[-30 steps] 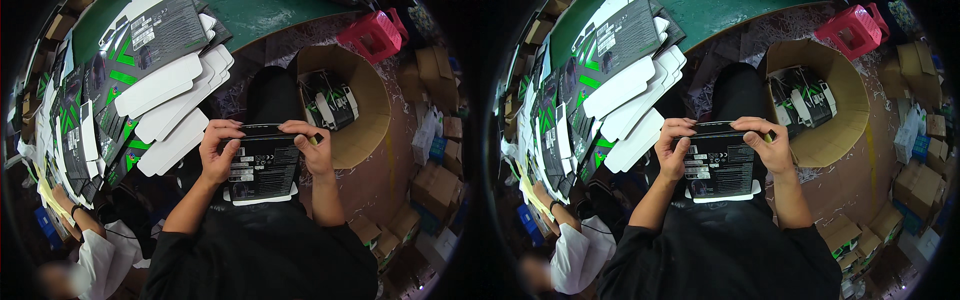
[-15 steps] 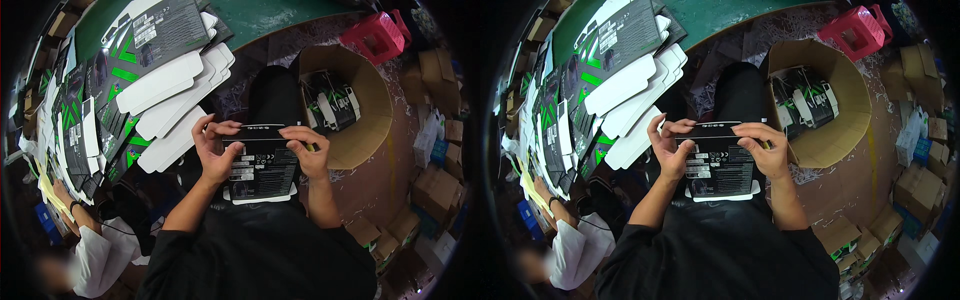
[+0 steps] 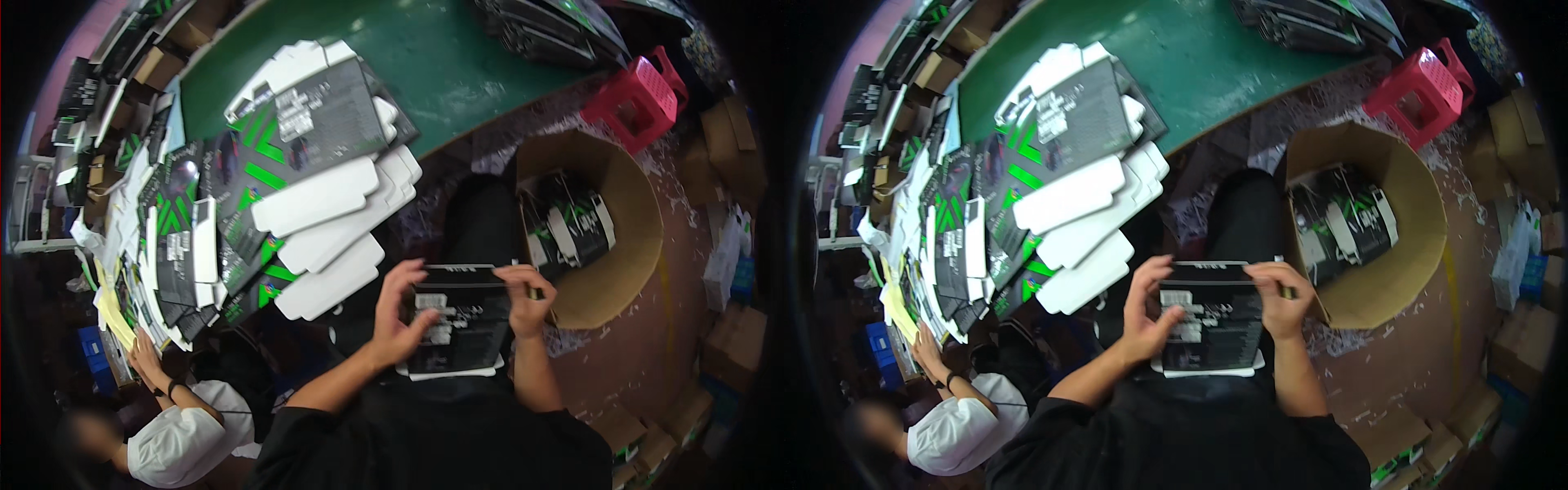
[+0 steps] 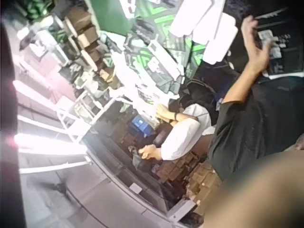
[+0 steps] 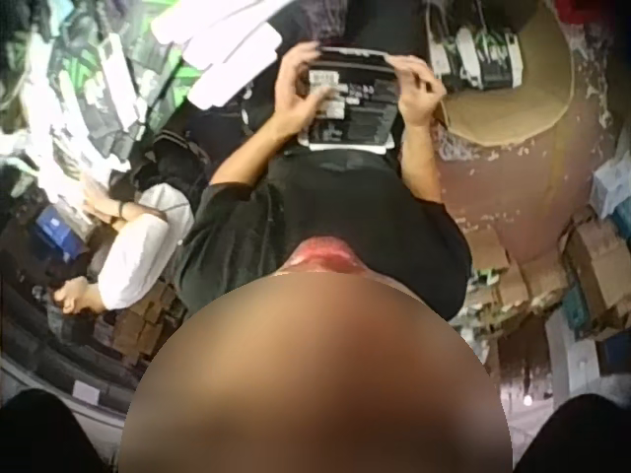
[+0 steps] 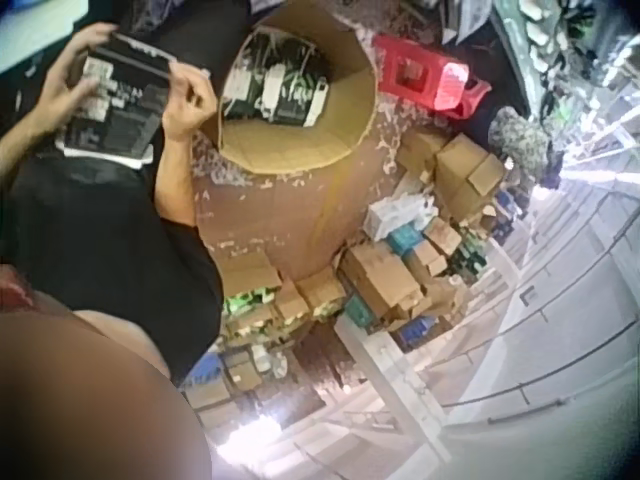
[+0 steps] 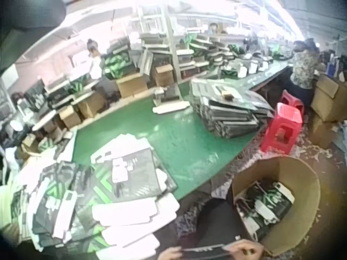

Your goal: The person assembles cardboard packaging boxes by picking up flat box blanks from the table, peeling protective backing tape off their flaps by hand, folding the panels to form boxes, and closing the ends.

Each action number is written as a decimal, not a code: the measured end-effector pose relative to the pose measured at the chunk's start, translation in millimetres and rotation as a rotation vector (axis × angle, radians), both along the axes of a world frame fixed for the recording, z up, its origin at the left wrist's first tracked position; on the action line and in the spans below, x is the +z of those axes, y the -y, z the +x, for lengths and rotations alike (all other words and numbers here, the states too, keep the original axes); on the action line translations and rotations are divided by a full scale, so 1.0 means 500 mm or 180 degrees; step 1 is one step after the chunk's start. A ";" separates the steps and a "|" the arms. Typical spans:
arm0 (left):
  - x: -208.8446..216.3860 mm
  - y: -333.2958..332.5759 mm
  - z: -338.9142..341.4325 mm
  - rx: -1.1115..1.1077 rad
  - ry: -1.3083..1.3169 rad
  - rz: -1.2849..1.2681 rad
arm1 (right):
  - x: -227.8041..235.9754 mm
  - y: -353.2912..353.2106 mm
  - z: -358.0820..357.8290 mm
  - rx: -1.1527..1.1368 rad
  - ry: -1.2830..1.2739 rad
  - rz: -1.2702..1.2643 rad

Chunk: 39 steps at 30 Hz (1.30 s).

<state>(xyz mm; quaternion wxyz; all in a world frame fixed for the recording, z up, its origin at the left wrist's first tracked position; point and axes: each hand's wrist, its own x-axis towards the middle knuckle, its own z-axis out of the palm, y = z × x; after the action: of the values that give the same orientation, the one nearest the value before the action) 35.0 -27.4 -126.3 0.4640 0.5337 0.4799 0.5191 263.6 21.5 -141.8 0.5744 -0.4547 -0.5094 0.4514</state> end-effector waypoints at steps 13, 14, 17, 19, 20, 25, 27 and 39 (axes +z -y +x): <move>0.325 -0.614 -0.520 0.2286 -0.2271 0.0146 | 0.040 -0.079 0.044 -0.0545 -0.1168 -0.0916; 0.325 -0.608 -0.525 0.2174 -0.2750 -0.0049 | 0.035 -0.072 0.035 -0.0502 -0.1136 -0.0871; 0.297 -0.551 -0.558 0.0967 -0.4079 -0.1097 | 0.016 -0.054 0.016 -0.0266 -0.1104 -0.1078; 0.256 -0.507 -0.541 0.0556 -0.4198 -0.1678 | 0.009 -0.047 0.011 -0.0192 -0.1037 -0.1245; 0.227 -0.486 -0.543 0.0695 -0.4443 -0.1479 | 0.009 -0.049 0.010 -0.0067 -0.0935 -0.1372; 0.195 -0.521 -0.548 0.0963 -0.4473 -0.0971 | 0.046 -0.066 0.025 0.0160 -0.0019 -0.1423; 0.195 -0.553 -0.544 0.0813 -0.4540 -0.1065 | 0.061 -0.069 0.023 0.0180 0.0480 -0.1262; 0.226 -0.525 -0.576 0.1154 -0.3707 -0.1218 | 0.332 -0.307 -0.275 0.2080 0.1627 0.0907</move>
<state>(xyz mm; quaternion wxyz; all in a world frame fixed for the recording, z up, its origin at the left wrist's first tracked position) -252.9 235.2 -13.1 0.1191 0.5464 0.8204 0.1194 125.8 174.9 24.3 0.3140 -0.2830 -0.8094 0.4076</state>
